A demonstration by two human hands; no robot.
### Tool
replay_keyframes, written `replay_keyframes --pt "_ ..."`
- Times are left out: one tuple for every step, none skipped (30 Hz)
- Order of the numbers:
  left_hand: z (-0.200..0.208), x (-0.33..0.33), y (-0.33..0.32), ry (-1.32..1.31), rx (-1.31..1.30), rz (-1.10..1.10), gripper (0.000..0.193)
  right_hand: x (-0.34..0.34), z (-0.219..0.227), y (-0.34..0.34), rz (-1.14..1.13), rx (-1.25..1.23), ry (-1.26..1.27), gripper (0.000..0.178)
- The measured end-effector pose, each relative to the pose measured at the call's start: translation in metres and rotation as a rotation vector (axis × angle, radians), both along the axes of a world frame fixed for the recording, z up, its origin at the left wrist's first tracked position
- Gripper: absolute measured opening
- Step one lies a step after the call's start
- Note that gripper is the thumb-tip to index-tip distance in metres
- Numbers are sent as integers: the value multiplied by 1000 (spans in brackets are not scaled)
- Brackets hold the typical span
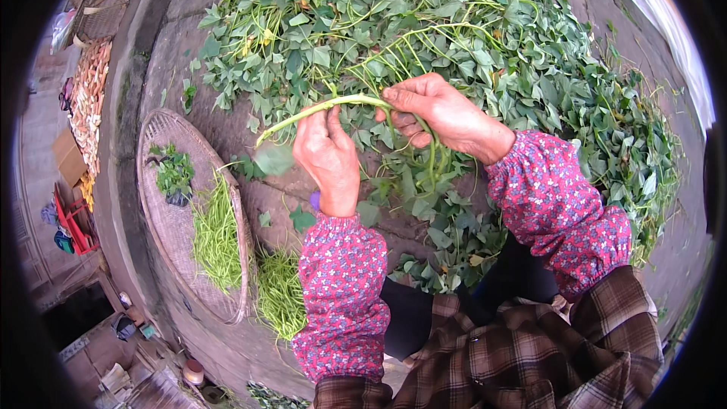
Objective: The person sits on the ground and sorts through a large pile of green leafy vegetables. They pick up stems, remove leaves, and place the cleaned stems into a woven basket while discarding the leaves onto the floor.
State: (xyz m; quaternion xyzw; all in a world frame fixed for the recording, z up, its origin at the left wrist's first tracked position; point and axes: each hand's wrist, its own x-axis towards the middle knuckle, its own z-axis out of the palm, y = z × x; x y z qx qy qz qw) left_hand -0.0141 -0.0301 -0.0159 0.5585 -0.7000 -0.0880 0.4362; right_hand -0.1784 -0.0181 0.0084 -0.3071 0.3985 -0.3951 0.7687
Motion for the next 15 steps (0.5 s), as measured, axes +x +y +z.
replay_keyframes --pt "-1 -1 0 -22 -1 30 13 1 1 0 -6 16 0 27" --pt "-2 0 -2 -51 -2 41 13 3 0 -1 -6 48 -7 27" --pt "-2 1 -3 -122 -22 47 13 5 -1 -1 -11 40 8 27" --pt "0 2 -4 -193 -41 53 13 5 -2 -1 -16 32 24 27" --pt "0 4 -5 -262 -61 58 13 6 -2 0 -21 25 40 27" --pt "-8 11 -7 -291 -156 79 10 7 5 1 -11 108 30 27" --pt "-12 32 -13 -234 -15 173 8 0 14 3 -33 108 -8 27" --pt "-15 60 -21 -247 105 339 13 -12 20 8 -50 107 -53 27" --pt "-15 86 -29 -268 239 494 18 -25 23 11 -61 103 -98 27" --pt "-20 116 -31 -44 285 414 19 -33 20 11 -108 81 -35 26" --pt "-31 127 -33 205 336 300 20 -45 11 8 -170 38 -45 26" --pt "-29 114 -28 356 435 254 19 -48 9 4 -195 51 -55 25" --pt "-19 96 -18 503 528 214 19 -41 11 0 -212 58 -72 25" --pt "-15 69 -8 614 616 110 23 -37 8 0 -208 58 -66 25" --pt "-4 35 -1 615 586 76 27 -29 8 -1 -192 56 -70 25"
